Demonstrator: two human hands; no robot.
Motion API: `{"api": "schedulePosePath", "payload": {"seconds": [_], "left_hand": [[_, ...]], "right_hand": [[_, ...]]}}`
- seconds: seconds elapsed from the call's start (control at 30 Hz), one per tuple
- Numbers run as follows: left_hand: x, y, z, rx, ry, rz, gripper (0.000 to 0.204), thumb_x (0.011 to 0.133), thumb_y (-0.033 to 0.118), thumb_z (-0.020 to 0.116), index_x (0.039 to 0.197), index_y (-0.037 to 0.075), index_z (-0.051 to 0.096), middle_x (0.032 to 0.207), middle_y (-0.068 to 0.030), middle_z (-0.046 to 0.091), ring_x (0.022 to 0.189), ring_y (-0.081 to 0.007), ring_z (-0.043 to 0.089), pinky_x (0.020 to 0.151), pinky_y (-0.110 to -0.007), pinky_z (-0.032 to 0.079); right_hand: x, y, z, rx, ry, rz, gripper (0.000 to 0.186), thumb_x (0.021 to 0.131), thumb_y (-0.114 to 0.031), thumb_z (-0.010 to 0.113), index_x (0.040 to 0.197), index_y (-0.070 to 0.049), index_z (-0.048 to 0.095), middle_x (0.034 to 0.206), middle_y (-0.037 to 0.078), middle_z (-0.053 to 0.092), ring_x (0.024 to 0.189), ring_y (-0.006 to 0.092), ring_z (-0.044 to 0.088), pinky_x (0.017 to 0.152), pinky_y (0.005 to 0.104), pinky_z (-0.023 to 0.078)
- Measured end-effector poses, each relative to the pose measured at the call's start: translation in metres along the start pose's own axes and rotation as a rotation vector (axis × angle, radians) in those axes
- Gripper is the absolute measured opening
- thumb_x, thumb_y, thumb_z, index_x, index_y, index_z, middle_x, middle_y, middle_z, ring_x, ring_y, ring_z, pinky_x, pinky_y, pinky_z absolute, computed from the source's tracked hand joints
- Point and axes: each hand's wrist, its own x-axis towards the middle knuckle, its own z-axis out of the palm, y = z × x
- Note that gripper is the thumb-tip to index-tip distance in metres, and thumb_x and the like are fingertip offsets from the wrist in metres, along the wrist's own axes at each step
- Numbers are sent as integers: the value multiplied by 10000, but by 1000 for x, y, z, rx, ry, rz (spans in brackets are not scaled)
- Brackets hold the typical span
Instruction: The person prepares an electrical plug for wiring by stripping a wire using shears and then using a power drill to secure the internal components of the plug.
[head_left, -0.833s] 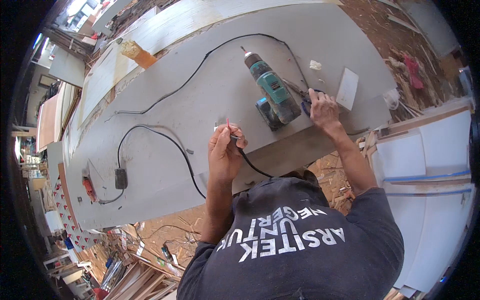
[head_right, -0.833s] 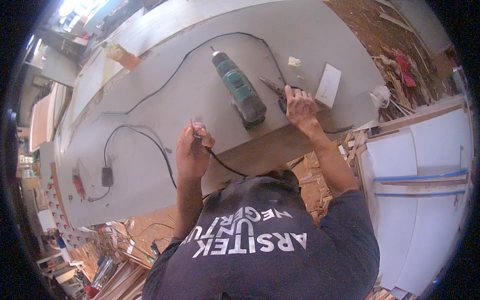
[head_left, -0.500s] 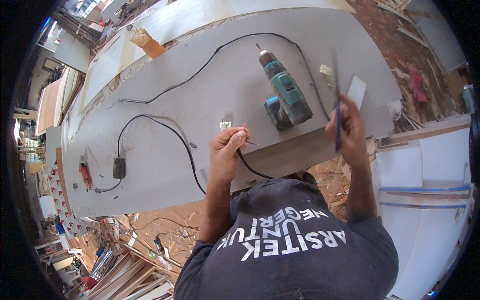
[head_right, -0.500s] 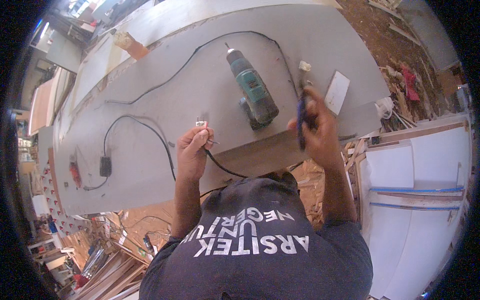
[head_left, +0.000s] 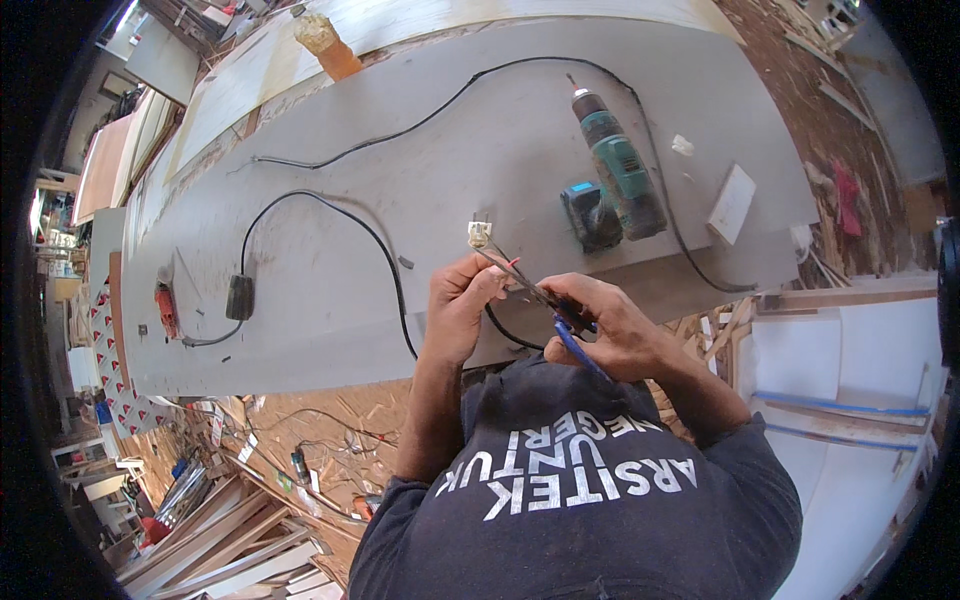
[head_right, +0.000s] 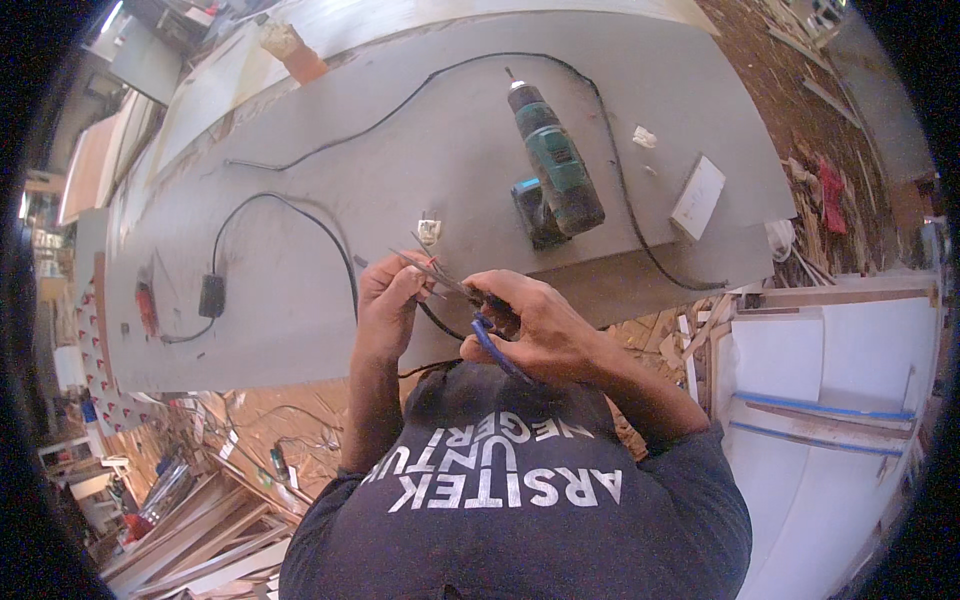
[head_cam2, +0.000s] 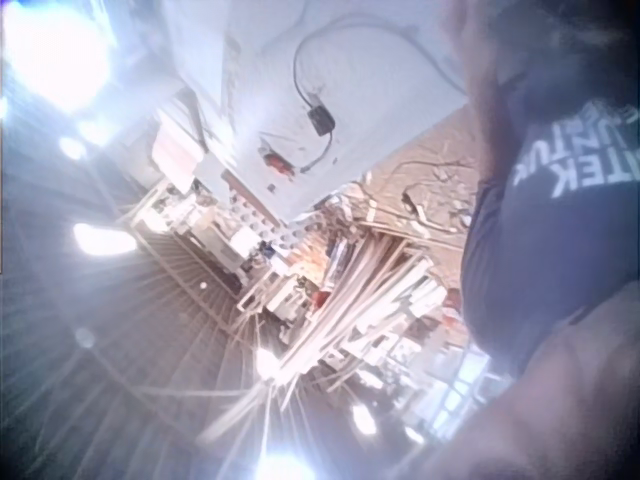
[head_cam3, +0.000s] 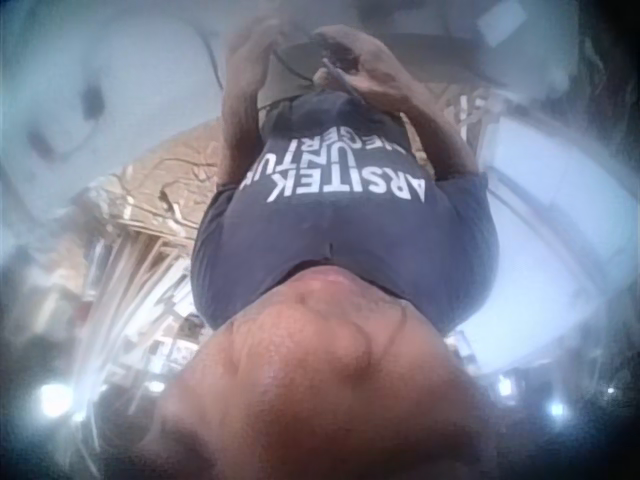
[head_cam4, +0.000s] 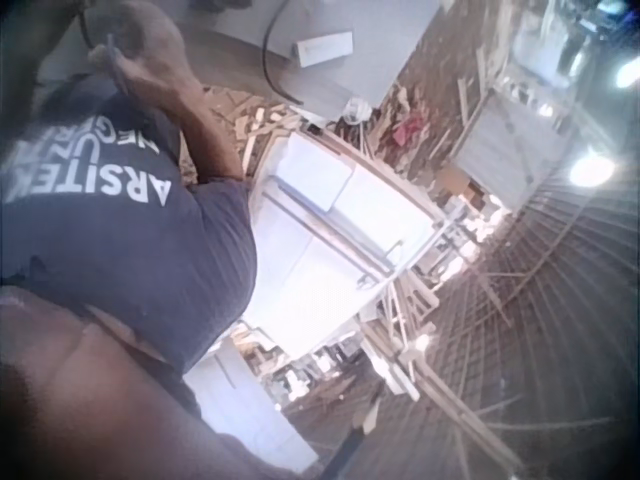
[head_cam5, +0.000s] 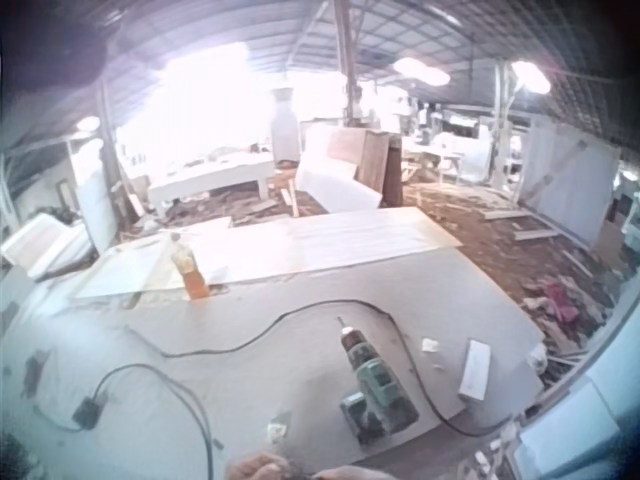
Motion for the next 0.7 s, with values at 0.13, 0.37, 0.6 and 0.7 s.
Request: {"api": "schedulePosePath", "payload": {"seconds": [0.13, 0.37, 0.6, 0.7], "left_hand": [[-3, 4, -3, 74, 1, -22, 179, 959, 119, 598, 885, -12, 696, 805, -4, 651, 742, -58, 531, 687, -222, 415], [0, 7, 0, 43, 2, 0, 172, 955, 107, 599, 879, -18, 689, 789, 7, 642, 738, -56, 517, 677, -217, 394], [0, 9, 9, 204, 49, 8, 138, 925, 48, 577, 861, -7, 686, 771, 22, 614, 712, -52, 500, 648, -224, 381], [1, 11, 12, 253, 32, 41, 134, 910, 30, 567, 842, 1, 679, 773, 20, 612, 711, -54, 495, 642, -229, 377]], "right_hand": [[2, -3, 3, 36, 6, 25, 565, 799, -297, 844, 1206, 11, 602, 879, 114, 606, 762, 203, 578, 679, 344, 486], [2, -1, 7, -47, 63, -73, 570, 807, -307, 840, 1216, 8, 597, 885, 134, 613, 755, 242, 593, 663, 365, 486], [1, 8, 8, -123, 123, -166, 609, 793, -264, 856, 1255, 21, 579, 869, 84, 552, 757, 183, 553, 649, 322, 477], [0, 9, 10, -123, 136, -164, 624, 790, -281, 858, 1256, 23, 575, 864, 85, 553, 752, 185, 557, 645, 324, 476]]}}
